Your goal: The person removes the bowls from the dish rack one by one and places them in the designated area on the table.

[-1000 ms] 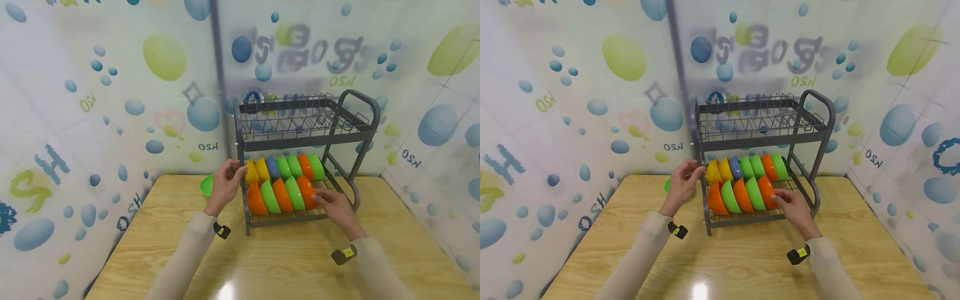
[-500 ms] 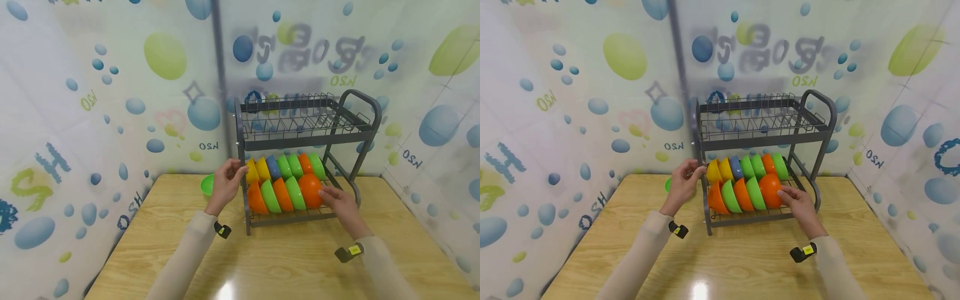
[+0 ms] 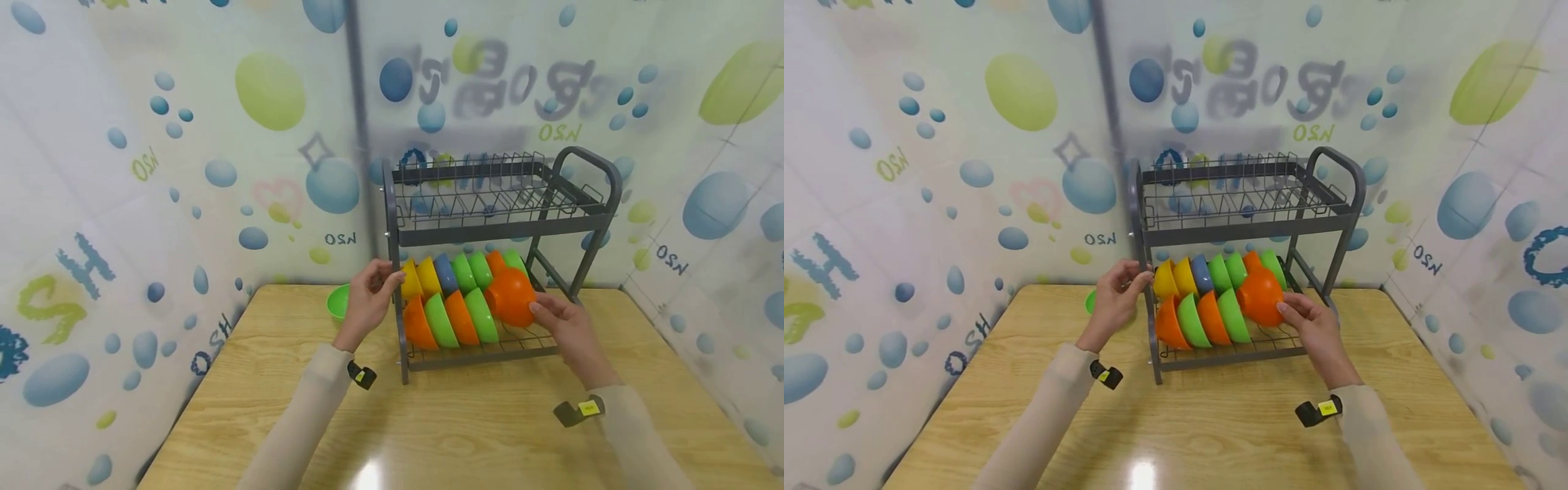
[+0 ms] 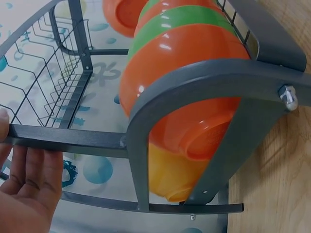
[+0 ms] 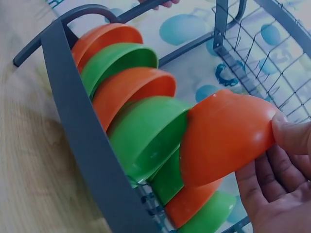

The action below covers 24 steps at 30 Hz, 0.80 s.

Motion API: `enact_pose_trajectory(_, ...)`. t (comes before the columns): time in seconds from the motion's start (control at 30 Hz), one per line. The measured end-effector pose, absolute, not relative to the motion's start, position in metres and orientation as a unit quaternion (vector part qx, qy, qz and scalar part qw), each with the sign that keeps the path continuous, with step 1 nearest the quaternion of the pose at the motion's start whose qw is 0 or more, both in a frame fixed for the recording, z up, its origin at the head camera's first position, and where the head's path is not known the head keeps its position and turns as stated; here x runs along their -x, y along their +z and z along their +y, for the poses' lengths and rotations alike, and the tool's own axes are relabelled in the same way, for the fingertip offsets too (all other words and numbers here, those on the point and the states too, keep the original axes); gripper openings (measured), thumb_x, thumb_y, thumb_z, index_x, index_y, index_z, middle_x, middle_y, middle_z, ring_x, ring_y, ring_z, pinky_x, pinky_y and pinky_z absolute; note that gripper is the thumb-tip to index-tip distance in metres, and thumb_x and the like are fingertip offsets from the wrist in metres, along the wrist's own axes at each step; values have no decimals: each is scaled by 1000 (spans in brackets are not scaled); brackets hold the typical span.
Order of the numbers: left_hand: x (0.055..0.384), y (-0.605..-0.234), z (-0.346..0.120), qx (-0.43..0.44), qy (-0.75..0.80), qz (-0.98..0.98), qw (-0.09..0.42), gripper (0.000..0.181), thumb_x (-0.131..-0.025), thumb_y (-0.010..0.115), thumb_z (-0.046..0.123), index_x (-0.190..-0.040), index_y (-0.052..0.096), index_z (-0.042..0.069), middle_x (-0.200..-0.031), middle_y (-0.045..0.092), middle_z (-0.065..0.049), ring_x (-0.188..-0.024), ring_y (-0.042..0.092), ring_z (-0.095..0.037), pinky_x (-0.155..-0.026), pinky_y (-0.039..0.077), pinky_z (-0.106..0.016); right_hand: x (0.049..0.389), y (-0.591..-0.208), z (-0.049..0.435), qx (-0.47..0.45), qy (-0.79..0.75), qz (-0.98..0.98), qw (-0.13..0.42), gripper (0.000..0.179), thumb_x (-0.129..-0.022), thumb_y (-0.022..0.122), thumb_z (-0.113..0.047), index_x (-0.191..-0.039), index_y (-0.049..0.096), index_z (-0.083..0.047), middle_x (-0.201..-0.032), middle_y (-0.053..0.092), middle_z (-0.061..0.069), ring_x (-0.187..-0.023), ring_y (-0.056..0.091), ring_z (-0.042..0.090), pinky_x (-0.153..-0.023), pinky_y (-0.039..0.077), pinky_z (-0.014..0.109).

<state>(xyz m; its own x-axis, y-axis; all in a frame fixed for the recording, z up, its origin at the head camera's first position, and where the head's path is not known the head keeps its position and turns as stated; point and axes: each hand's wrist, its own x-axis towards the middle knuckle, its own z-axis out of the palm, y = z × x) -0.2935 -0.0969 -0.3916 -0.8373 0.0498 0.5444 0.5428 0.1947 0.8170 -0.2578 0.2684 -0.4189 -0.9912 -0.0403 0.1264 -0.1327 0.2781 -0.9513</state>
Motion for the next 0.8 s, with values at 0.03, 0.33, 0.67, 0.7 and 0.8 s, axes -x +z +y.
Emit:
enact_pose_trajectory(0.03,293,-391,-97,200,-602,-746,202,18,-100,69,22,-109,68,7,-106,74,-21,-89,70,-18,-81,57,-21,257,-417,267,-56,590,-804,47,57,-102,63,-38,-141,56,3,-106,67,-31,-99,66,-8,-88,52,8)
enact_pose_trajectory(0.33,290,-388,-101,190,-601,-755,179,21,-99,69,26,-109,69,8,-108,76,-16,-96,72,-19,-91,60,-32,239,-394,250,-65,491,-860,123,41,-100,67,-34,-129,69,-5,-109,75,-8,-93,60,-10,-81,51,9)
enact_pose_trajectory(0.67,289,-382,-103,191,-586,-767,177,24,-98,71,25,-115,71,8,-110,75,-13,-101,72,-27,-96,60,-44,224,-380,225,-185,422,-865,197,19,-97,71,-14,-114,76,-8,-103,78,8,-90,63,-10,-83,51,9)
enact_pose_trajectory(0.7,288,-382,-104,193,-577,-773,178,26,-98,71,25,-118,70,8,-111,75,-13,-102,72,-27,-95,60,-44,224,-379,223,-202,414,-863,209,18,-95,72,-11,-113,76,-8,-101,79,6,-90,64,-8,-84,50,8)
enact_pose_trajectory(0.8,283,-382,-107,200,-550,-790,184,35,-98,71,25,-128,67,7,-114,74,-14,-105,71,-27,-94,61,-44,224,-379,218,-267,392,-842,255,23,-88,76,0,-110,77,-9,-97,79,2,-87,66,-1,-83,50,7)
